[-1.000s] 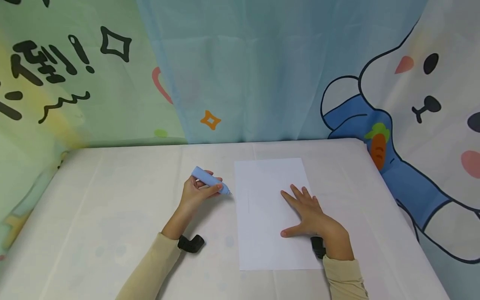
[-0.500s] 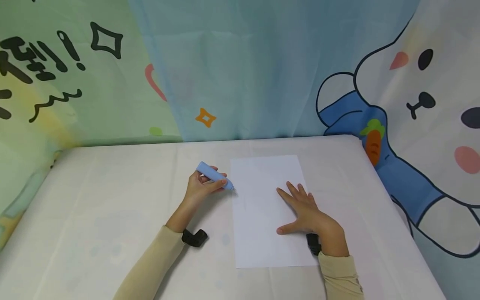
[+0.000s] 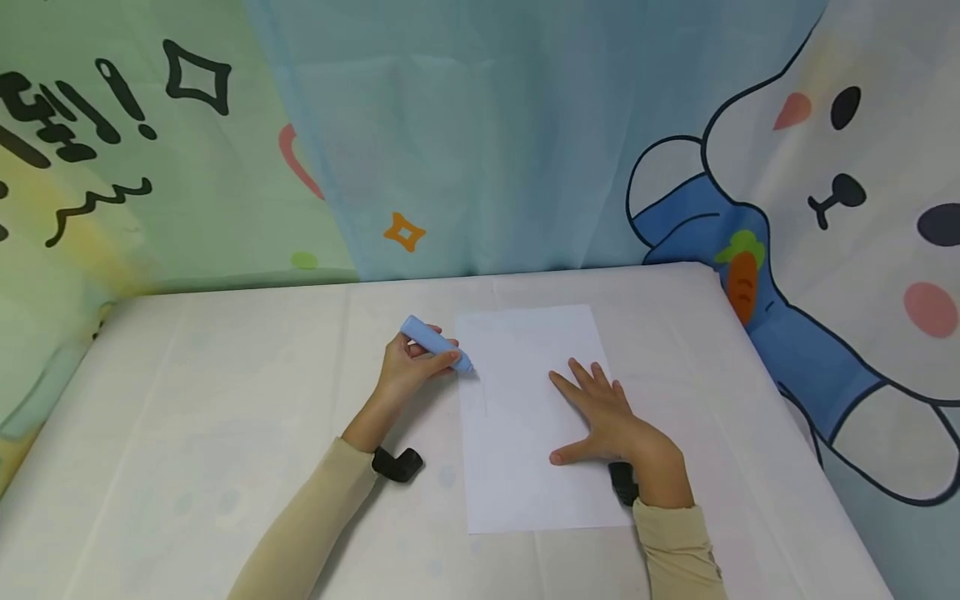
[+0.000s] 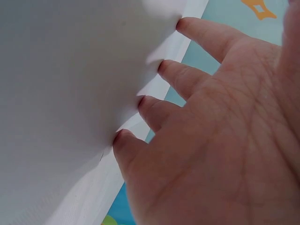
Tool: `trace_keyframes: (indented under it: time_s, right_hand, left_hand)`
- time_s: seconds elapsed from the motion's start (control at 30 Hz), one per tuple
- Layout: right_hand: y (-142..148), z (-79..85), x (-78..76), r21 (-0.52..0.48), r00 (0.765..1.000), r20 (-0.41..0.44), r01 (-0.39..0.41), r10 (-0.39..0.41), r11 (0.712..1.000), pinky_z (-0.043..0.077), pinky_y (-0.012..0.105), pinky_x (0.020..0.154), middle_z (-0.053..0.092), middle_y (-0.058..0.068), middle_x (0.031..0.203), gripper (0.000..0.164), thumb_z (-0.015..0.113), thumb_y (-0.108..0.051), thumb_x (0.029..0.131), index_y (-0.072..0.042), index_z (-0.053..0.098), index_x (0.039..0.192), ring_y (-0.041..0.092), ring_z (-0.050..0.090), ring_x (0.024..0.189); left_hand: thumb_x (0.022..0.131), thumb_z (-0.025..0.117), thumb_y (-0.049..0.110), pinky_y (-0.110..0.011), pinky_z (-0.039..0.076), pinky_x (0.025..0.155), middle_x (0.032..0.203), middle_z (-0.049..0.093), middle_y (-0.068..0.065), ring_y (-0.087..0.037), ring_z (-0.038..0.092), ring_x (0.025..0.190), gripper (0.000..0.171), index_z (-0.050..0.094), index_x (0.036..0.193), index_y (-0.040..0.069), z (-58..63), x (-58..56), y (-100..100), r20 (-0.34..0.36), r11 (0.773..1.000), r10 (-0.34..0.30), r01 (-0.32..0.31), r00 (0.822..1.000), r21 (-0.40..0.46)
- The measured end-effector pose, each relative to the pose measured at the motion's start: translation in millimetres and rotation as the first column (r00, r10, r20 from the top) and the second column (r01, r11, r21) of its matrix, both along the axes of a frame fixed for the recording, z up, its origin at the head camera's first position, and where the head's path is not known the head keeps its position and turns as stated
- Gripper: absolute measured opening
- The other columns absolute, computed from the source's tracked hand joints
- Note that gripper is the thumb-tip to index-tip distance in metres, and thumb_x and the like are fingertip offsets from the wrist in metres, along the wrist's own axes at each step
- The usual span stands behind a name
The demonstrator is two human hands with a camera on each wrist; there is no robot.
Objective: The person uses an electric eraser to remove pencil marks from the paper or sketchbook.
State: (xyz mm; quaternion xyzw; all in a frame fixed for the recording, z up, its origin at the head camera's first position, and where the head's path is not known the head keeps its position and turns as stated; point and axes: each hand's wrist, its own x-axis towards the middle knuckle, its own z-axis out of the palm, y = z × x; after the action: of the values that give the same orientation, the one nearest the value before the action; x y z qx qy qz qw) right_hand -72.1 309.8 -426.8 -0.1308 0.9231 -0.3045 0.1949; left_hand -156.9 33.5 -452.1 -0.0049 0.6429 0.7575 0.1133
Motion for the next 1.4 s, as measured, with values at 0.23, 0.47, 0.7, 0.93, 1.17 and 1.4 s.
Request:
trace_keyframes:
  time_s: [0.23, 0.47, 0.7, 0.93, 1.17, 1.4]
  right_hand:
    - [0, 2.5, -0.6, -0.005, 1.0, -0.005, -0.009, 0.009, 1.0, -0.011, 0.071, 0.111, 0.004, 0.034, 0.157, 0.111, 0.089, -0.035, 0.065, 0.002, 0.027, 0.149, 0.055, -0.011, 0.142]
    - [0, 3.5, -0.7, -0.003, 1.0, -0.011, -0.015, 0.015, 1.0, -0.011, 0.072, 0.11, 0.004, 0.034, 0.156, 0.111, 0.089, -0.036, 0.065, 0.002, 0.027, 0.149, 0.056, -0.01, 0.142]
    - [-1, 3.2, -1.0, 0.0, 1.0, -0.005, -0.01, 0.01, 1.0, -0.01, 0.071, 0.111, 0.004, 0.034, 0.157, 0.111, 0.089, -0.035, 0.064, 0.002, 0.027, 0.149, 0.055, -0.01, 0.142]
    - [-2, 4.1, -0.4, -0.005, 1.0, -0.001, -0.009, 0.009, 1.0, -0.011, 0.071, 0.111, 0.004, 0.034, 0.157, 0.111, 0.089, -0.036, 0.064, 0.002, 0.027, 0.149, 0.054, -0.01, 0.142]
    - [-1, 2.4, -0.2, -0.003, 1.0, -0.002, -0.01, 0.01, 1.0, -0.01, 0.071, 0.111, 0.004, 0.034, 0.157, 0.112, 0.09, -0.035, 0.064, 0.002, 0.027, 0.149, 0.055, -0.01, 0.142]
    - [0, 0.8, 0.0, 0.012, 1.0, -0.005, -0.002, 0.002, 1.0, -0.009, 0.071, 0.112, 0.004, 0.033, 0.157, 0.112, 0.09, -0.036, 0.064, 0.001, 0.027, 0.149, 0.054, -0.009, 0.142]
  left_hand:
    - [0.079, 0.075, -0.007, -0.032, 0.062, 0.073, 0.108, 0.069, -0.028, -0.033, 0.071, 0.097, 0.043, 0.053, 0.116, -0.006, 0.5, -5.2, 6, 0.019, 0.999, 0.009, -0.009, 1.0, -0.034]
    - [0.08, 0.075, -0.007, -0.032, 0.062, 0.072, 0.107, 0.069, -0.028, -0.033, 0.071, 0.097, 0.043, 0.053, 0.116, -0.006, 0.4, -7.6, 10, 0.037, 0.999, 0.006, -0.004, 0.999, -0.051]
    - [0.08, 0.075, -0.007, -0.032, 0.062, 0.073, 0.107, 0.069, -0.028, -0.035, 0.07, 0.098, 0.042, 0.053, 0.116, -0.007, -0.7, -8.9, 11, 0.038, 0.998, 0.003, 0.0, 0.999, -0.066]
    - [0.08, 0.074, -0.008, -0.034, 0.062, 0.075, 0.108, 0.068, -0.028, -0.036, 0.069, 0.1, 0.042, 0.052, 0.116, -0.007, -2.0, -9.6, 12, 0.053, 0.998, -0.006, 0.01, 0.999, -0.063]
    - [0.08, 0.074, -0.008, -0.034, 0.062, 0.075, 0.108, 0.069, -0.028, -0.036, 0.069, 0.1, 0.043, 0.053, 0.117, -0.006, -1.0, -8.8, 13, 0.063, 0.998, -0.01, 0.014, 0.998, -0.068]
    - [0.08, 0.075, -0.008, -0.034, 0.062, 0.074, 0.108, 0.068, -0.028, -0.036, 0.07, 0.098, 0.042, 0.053, 0.116, -0.007, -2.1, -9.6, 15, 0.051, 0.997, -0.016, 0.02, 0.999, -0.077]
